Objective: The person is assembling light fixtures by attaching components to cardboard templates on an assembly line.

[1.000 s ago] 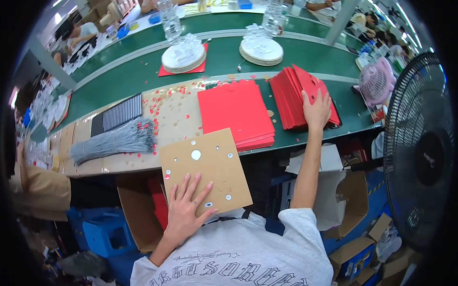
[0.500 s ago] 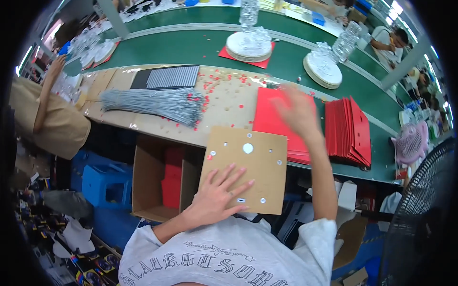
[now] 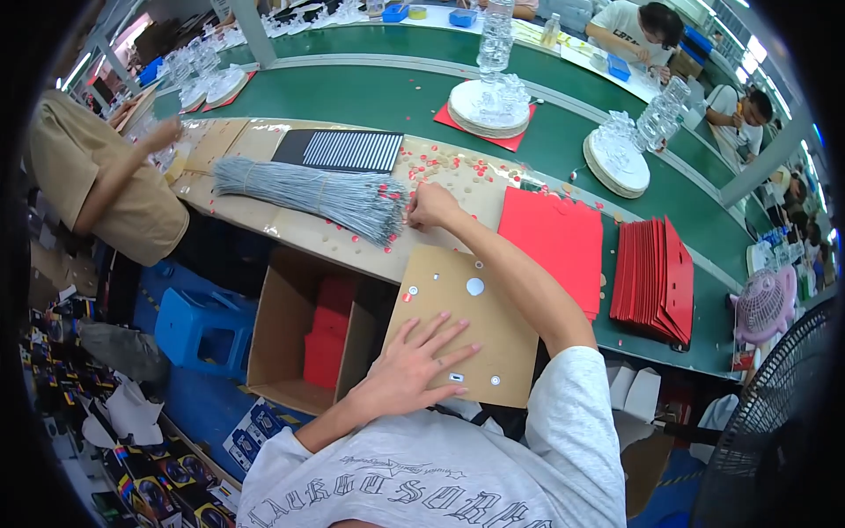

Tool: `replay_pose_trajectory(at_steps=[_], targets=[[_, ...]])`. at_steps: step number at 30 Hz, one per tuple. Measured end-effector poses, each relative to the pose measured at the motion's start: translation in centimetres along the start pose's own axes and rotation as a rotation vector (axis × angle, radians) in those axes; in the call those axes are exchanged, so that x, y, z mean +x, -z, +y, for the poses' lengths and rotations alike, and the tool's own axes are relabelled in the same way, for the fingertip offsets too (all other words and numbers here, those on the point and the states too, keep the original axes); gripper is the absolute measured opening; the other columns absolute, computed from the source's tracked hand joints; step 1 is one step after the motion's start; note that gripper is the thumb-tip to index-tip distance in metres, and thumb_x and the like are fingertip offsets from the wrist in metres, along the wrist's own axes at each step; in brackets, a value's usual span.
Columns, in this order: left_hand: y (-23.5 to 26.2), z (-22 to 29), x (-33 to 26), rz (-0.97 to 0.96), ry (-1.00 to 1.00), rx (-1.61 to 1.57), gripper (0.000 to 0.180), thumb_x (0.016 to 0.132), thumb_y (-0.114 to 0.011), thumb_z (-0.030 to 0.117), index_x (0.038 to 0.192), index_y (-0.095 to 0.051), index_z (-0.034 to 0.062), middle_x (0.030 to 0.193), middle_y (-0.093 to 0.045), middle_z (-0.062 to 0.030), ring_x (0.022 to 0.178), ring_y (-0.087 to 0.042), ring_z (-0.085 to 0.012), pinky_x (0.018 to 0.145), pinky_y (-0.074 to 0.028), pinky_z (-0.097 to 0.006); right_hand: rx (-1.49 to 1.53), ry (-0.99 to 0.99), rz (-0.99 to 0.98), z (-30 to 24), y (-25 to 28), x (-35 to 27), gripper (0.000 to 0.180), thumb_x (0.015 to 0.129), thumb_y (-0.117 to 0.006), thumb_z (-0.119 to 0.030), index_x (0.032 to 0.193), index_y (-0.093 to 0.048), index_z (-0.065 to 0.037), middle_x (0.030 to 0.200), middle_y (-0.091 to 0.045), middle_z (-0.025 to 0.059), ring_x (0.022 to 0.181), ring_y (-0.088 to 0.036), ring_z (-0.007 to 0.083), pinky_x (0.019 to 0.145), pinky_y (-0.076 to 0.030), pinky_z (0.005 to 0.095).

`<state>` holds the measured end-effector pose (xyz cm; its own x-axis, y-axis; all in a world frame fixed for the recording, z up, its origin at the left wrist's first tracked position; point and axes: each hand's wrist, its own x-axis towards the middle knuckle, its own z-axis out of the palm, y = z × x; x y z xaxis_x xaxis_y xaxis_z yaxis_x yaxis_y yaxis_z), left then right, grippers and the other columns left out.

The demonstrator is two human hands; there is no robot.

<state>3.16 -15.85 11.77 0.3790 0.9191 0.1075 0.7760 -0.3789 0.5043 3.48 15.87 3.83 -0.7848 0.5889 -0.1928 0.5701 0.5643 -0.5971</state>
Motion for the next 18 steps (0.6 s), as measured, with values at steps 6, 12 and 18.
replay_pose_trajectory(at_steps=[6,12,18], targets=[[0.1,0.1,0.4,-0.001,0.015,0.005,0.063,0.096,-0.060,0.050,0.152,-0.049,0.0213,0.163,-0.036,-0.0133,0.153,-0.027,-0.0342,0.119,-0.024,-0.058,0.179,0.002,-0.014,0.4,-0.6,0.4,0.014,0.068,-0.079,-0.020,0.080,-0.081,-0.013,0.072,-0.075,0.0072,0.065,-0.072,0.0226,0.067,-0.058,0.0355],[0.0,0.4,0.1,-0.024,0.015,0.012,0.064,0.096,-0.060,0.051,0.152,-0.048,0.0218,0.163,-0.036,-0.0127,0.153,-0.026,-0.0338,0.120,-0.023,-0.058,-0.030,-0.022,0.041,-0.3,0.9,-2.2,0.007,0.077,-0.073,-0.009,0.078,-0.077,-0.004,0.071,-0.075,0.0054,0.063,-0.073,0.0132,0.065,-0.058,0.0271],[0.1,0.3,-0.2,-0.023,0.018,-0.001,0.066,0.094,-0.064,0.049,0.153,-0.047,0.0242,0.164,-0.034,-0.0118,0.153,-0.027,-0.0358,0.119,-0.023,-0.059,0.585,-0.125,0.354,4.8,6.8,-15.5,0.009,0.089,-0.074,-0.012,0.087,-0.072,-0.003,0.079,-0.070,0.0033,0.072,-0.068,0.0116,0.064,-0.052,0.0262]])
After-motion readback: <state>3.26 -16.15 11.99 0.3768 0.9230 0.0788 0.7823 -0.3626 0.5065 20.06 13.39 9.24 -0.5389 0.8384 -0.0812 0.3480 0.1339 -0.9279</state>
